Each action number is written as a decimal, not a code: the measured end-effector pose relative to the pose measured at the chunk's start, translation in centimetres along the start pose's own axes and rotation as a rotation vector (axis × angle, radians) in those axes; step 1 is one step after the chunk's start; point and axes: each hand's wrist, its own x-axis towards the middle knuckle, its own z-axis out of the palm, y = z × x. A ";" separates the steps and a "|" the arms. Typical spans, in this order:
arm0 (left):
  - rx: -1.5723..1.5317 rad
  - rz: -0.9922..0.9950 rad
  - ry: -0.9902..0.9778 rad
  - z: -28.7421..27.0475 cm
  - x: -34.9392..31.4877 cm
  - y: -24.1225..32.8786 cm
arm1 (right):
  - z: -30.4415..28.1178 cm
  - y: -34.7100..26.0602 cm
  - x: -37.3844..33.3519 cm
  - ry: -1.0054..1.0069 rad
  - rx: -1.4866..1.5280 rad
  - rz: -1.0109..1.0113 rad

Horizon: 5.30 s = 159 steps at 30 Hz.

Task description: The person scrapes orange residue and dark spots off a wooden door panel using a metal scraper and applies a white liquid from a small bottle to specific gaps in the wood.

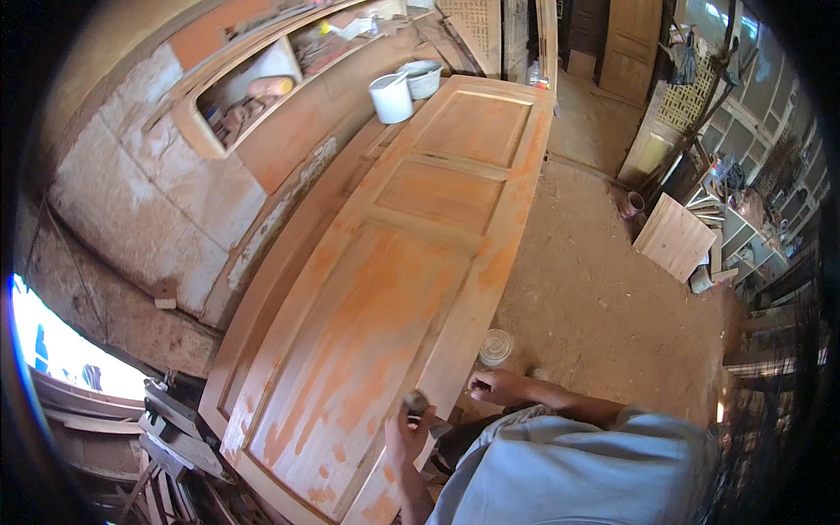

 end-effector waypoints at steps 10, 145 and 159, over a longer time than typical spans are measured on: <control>0.319 0.458 -0.344 27.6 13.3 14.0 | -21.1 12.7 -12.2 0.191 0.759 0.183; -0.236 -0.229 0.838 38.7 132.7 8.8 | -102.3 34.1 97.1 -0.078 1.013 0.172; -0.095 -0.298 0.685 40.3 134.7 11.4 | -98.7 32.6 98.7 -0.026 0.944 0.107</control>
